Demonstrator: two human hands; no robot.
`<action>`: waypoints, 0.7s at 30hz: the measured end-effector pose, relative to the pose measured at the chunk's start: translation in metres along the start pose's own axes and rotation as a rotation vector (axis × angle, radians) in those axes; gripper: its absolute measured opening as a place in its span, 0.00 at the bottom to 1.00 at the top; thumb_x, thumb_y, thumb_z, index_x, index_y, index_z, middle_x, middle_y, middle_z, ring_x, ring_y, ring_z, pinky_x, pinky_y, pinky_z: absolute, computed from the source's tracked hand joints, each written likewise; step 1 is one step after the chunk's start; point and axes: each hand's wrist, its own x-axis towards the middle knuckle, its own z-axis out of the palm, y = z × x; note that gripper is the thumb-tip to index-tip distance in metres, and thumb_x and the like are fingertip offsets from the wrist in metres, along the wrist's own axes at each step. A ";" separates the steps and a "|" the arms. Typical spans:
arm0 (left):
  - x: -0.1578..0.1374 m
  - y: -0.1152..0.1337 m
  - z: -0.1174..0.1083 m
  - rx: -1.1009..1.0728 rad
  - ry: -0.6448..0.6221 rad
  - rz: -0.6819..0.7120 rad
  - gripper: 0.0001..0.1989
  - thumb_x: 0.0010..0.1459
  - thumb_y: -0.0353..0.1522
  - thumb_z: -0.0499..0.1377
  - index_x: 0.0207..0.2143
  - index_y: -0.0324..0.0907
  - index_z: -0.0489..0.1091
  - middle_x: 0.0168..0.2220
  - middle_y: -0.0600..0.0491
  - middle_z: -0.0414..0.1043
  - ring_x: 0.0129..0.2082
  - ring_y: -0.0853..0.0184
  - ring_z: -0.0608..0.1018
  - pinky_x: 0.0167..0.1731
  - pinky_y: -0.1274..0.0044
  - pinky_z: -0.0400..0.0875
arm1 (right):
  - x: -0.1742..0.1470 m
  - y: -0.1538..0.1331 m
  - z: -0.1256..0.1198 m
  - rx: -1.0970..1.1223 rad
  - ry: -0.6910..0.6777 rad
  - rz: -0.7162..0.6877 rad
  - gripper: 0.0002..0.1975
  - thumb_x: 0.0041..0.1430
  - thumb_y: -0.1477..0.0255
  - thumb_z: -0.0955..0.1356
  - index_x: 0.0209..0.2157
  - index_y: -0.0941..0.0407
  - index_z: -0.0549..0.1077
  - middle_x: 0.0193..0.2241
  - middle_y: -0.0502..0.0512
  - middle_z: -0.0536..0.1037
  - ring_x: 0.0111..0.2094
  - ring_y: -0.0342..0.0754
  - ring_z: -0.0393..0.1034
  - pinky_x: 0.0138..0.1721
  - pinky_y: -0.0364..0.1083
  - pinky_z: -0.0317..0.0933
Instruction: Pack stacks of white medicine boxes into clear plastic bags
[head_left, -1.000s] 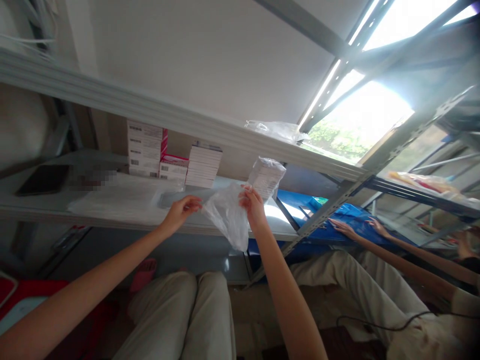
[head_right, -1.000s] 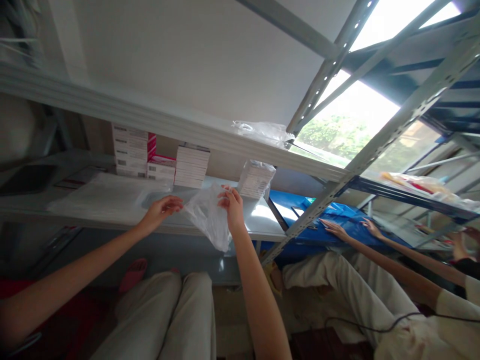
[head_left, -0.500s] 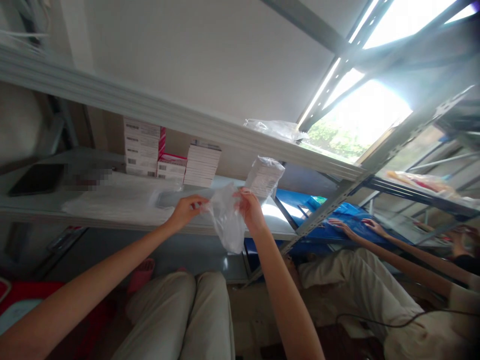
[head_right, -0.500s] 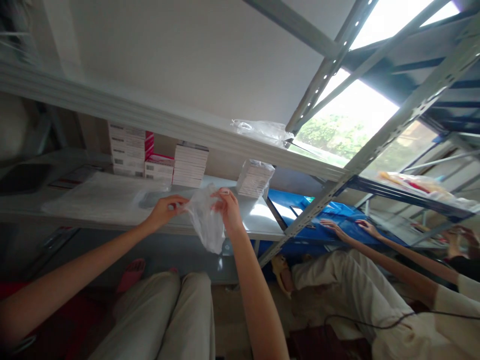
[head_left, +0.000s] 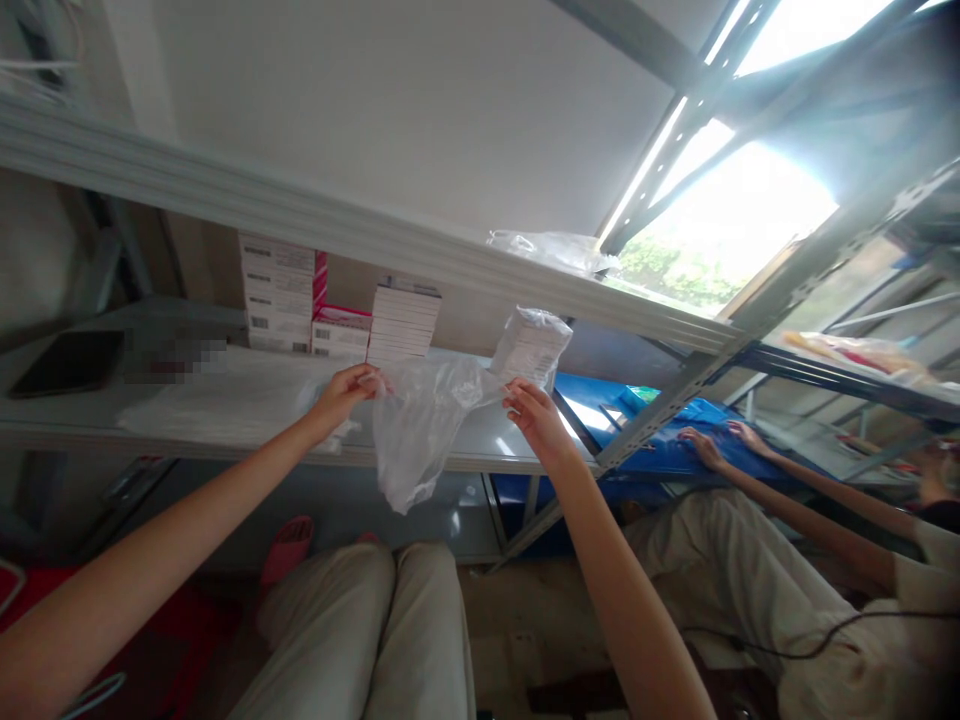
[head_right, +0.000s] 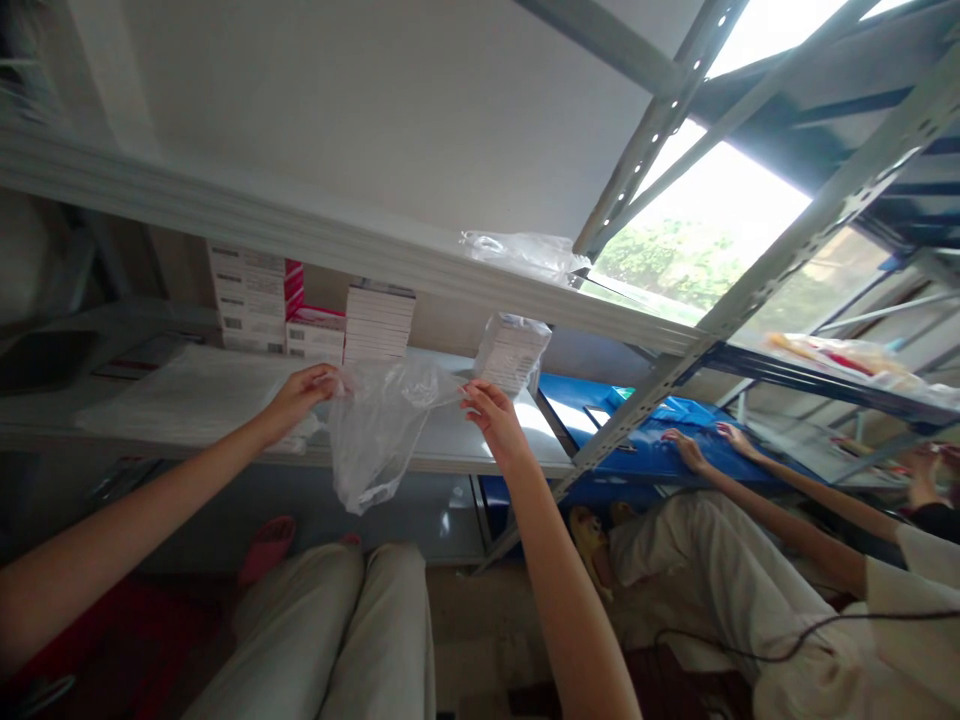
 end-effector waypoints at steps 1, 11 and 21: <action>0.002 0.002 -0.001 -0.002 -0.012 -0.012 0.15 0.48 0.43 0.62 0.31 0.40 0.71 0.30 0.52 0.74 0.33 0.64 0.75 0.36 0.73 0.70 | 0.001 0.000 -0.004 -0.002 0.019 -0.010 0.15 0.39 0.67 0.77 0.31 0.53 0.75 0.31 0.50 0.78 0.27 0.42 0.70 0.25 0.40 0.62; 0.020 -0.007 0.007 -0.150 0.023 -0.172 0.28 0.41 0.31 0.56 0.50 0.47 0.66 0.30 0.57 0.68 0.29 0.68 0.71 0.28 0.79 0.67 | 0.032 0.025 -0.025 0.169 0.137 -0.048 0.18 0.41 0.67 0.76 0.37 0.49 0.74 0.37 0.49 0.78 0.41 0.47 0.73 0.45 0.49 0.66; 0.079 -0.075 0.008 -0.224 0.167 -0.421 0.11 0.38 0.31 0.59 0.29 0.42 0.66 0.25 0.54 0.71 0.24 0.70 0.71 0.27 0.77 0.68 | 0.060 0.092 0.010 -0.204 0.189 0.061 0.34 0.46 0.55 0.68 0.55 0.49 0.61 0.59 0.60 0.63 0.54 0.55 0.66 0.49 0.55 0.61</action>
